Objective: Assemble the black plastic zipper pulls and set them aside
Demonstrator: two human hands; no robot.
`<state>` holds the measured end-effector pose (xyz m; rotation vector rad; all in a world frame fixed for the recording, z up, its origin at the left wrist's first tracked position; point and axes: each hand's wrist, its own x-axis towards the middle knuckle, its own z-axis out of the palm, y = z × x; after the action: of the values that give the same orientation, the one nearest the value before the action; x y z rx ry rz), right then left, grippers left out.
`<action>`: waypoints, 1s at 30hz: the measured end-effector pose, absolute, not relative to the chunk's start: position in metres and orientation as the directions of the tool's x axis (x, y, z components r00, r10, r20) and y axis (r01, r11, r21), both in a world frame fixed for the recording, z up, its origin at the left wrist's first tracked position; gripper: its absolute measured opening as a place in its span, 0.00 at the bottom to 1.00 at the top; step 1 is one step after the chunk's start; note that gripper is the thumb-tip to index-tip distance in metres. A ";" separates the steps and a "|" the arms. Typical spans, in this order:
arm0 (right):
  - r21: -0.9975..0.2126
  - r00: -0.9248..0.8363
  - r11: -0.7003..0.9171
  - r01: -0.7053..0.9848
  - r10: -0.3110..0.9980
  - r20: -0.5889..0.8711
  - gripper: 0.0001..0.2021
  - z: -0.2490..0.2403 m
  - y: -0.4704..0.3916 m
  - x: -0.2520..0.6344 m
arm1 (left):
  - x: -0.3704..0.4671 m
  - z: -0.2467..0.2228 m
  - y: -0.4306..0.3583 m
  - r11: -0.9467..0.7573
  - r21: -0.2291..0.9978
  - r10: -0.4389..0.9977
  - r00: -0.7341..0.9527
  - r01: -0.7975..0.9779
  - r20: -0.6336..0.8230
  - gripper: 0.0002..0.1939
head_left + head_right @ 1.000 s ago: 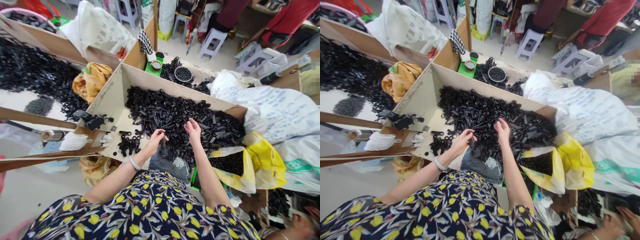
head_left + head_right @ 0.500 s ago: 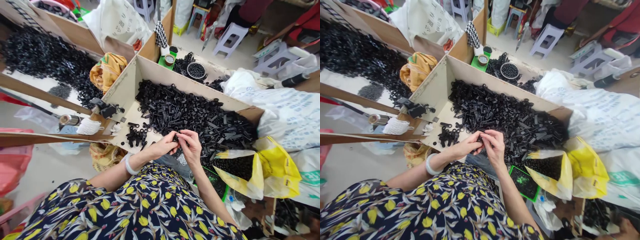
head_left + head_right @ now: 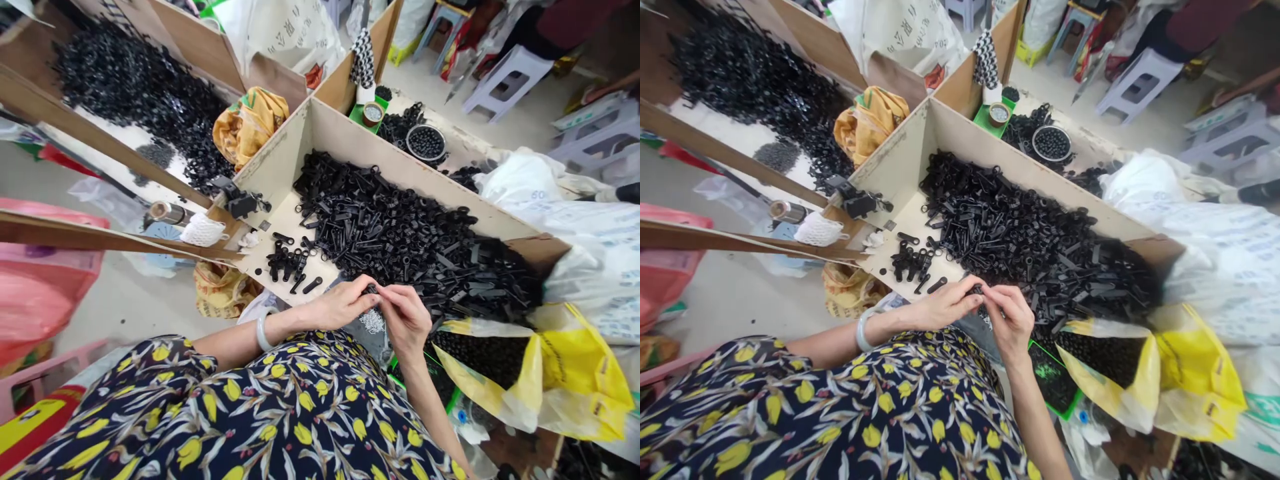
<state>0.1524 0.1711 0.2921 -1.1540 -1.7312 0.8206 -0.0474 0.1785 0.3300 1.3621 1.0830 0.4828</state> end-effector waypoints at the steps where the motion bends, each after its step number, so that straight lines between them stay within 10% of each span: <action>1: -0.874 -0.158 0.332 0.354 0.943 0.294 0.15 0.289 0.168 0.153 | -0.046 0.328 0.176 0.209 0.935 0.819 0.471 0.287 -0.328 0.18; 15: -0.819 -0.220 0.332 0.469 0.941 0.256 0.13 0.291 0.149 0.144 | -0.049 0.298 0.150 0.258 0.961 0.860 0.430 0.095 -0.273 0.17; 26: -0.919 -0.108 -0.370 -0.139 0.928 -0.357 0.21 0.240 0.128 0.118 | -0.054 0.271 0.138 0.211 0.977 0.864 0.461 0.036 -0.204 0.21; 30: -0.840 -0.131 -0.511 -0.181 0.859 -0.495 0.24 0.212 0.138 0.119 | -0.075 0.204 0.137 0.179 0.901 0.898 0.308 0.396 -0.314 0.19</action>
<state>0.1194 0.1384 0.2124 -1.3727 -0.8042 1.7433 -0.0751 0.1372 0.2042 1.4185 1.2839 0.5464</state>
